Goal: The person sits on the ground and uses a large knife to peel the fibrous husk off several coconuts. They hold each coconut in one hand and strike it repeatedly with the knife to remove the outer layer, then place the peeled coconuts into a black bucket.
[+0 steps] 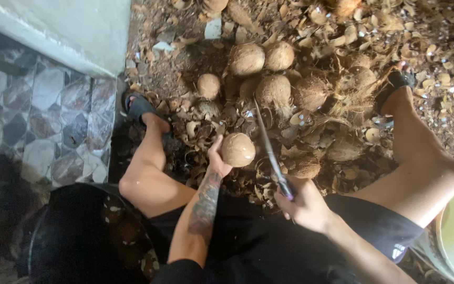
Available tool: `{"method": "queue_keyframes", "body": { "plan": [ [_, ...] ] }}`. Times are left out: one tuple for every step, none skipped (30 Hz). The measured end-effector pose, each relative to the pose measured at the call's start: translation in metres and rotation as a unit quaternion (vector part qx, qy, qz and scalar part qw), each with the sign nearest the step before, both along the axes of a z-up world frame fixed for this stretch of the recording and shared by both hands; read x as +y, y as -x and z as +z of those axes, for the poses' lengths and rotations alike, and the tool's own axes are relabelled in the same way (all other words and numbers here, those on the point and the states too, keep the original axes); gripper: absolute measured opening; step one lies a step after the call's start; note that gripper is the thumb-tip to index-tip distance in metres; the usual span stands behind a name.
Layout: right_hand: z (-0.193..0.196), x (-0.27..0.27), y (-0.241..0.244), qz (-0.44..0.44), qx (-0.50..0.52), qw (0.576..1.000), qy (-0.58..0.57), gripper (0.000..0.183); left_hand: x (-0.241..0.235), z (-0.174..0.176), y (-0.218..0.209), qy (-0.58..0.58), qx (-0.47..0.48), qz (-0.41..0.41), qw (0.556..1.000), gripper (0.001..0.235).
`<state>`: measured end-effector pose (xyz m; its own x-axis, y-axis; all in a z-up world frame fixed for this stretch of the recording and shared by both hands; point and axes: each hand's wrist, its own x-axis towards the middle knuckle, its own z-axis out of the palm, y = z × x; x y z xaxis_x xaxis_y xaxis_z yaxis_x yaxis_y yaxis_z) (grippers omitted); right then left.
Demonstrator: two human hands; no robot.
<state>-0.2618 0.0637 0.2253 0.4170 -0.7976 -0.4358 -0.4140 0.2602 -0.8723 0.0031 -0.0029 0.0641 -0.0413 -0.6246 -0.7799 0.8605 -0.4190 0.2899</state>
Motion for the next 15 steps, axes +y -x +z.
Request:
{"method": "queue_keyframes", "body": {
  "plan": [
    [0.025,-0.001,-0.001,0.019,-0.065,0.989,0.13,0.018,0.003,0.003,-0.001,-0.02,-0.046,-0.086,0.995,0.089],
    [0.049,-0.006,-0.004,0.029,-0.13,0.956,0.263,0.018,-0.002,0.006,-0.005,-0.034,-0.095,-0.175,0.979,0.102],
    [0.067,-0.011,-0.01,0.031,-0.133,0.954,0.267,0.018,-0.006,-0.001,-0.005,-0.031,-0.098,-0.173,0.98,0.102],
    [0.085,-0.008,-0.015,0.012,-0.178,0.933,0.312,0.016,0.001,-0.01,-0.004,-0.042,-0.078,-0.137,0.987,0.09],
    [0.103,-0.005,-0.019,-0.007,-0.221,0.908,0.355,0.015,0.007,-0.018,-0.003,-0.053,-0.058,-0.101,0.992,0.079],
    [0.05,-0.021,-0.019,-0.01,-0.219,0.909,0.355,0.015,0.003,-0.013,0.0,-0.054,-0.057,-0.105,0.991,0.079],
    [-0.004,-0.027,-0.015,0.13,-0.362,0.922,0.037,0.039,0.0,-0.007,0.002,-0.056,-0.064,-0.076,0.994,0.072],
    [-0.059,-0.021,-0.007,0.249,-0.452,0.807,-0.288,0.067,-0.001,-0.002,0.005,-0.057,-0.069,-0.046,0.995,0.065],
    [-0.073,-0.008,-0.009,0.247,-0.451,0.808,-0.288,0.067,0.001,-0.007,0.004,-0.058,-0.067,-0.048,0.995,0.065],
    [-0.089,0.0,-0.011,0.145,-0.192,0.937,-0.253,0.029,-0.004,-0.012,0.003,-0.028,-0.097,-0.041,0.994,0.072],
    [-0.103,0.007,-0.013,0.028,0.085,0.977,-0.194,0.056,-0.008,-0.016,0.002,0.002,-0.127,-0.034,0.991,0.081],
    [-0.104,0.01,-0.008,0.03,0.085,0.978,-0.188,0.056,-0.008,-0.02,0.002,0.008,-0.128,-0.03,0.991,0.081],
    [-0.106,0.012,-0.002,0.015,0.06,0.982,-0.176,0.021,-0.008,-0.024,0.002,-0.015,-0.102,-0.036,0.994,0.068],
    [-0.107,0.025,0.003,0.0,0.034,0.984,-0.175,0.039,0.004,-0.03,0.001,-0.047,-0.075,-0.043,0.995,0.056],
    [-0.096,0.017,0.003,0.002,0.033,0.983,-0.178,0.039,-0.001,-0.03,0.0,-0.05,-0.076,-0.042,0.995,0.056]
  ]
}}
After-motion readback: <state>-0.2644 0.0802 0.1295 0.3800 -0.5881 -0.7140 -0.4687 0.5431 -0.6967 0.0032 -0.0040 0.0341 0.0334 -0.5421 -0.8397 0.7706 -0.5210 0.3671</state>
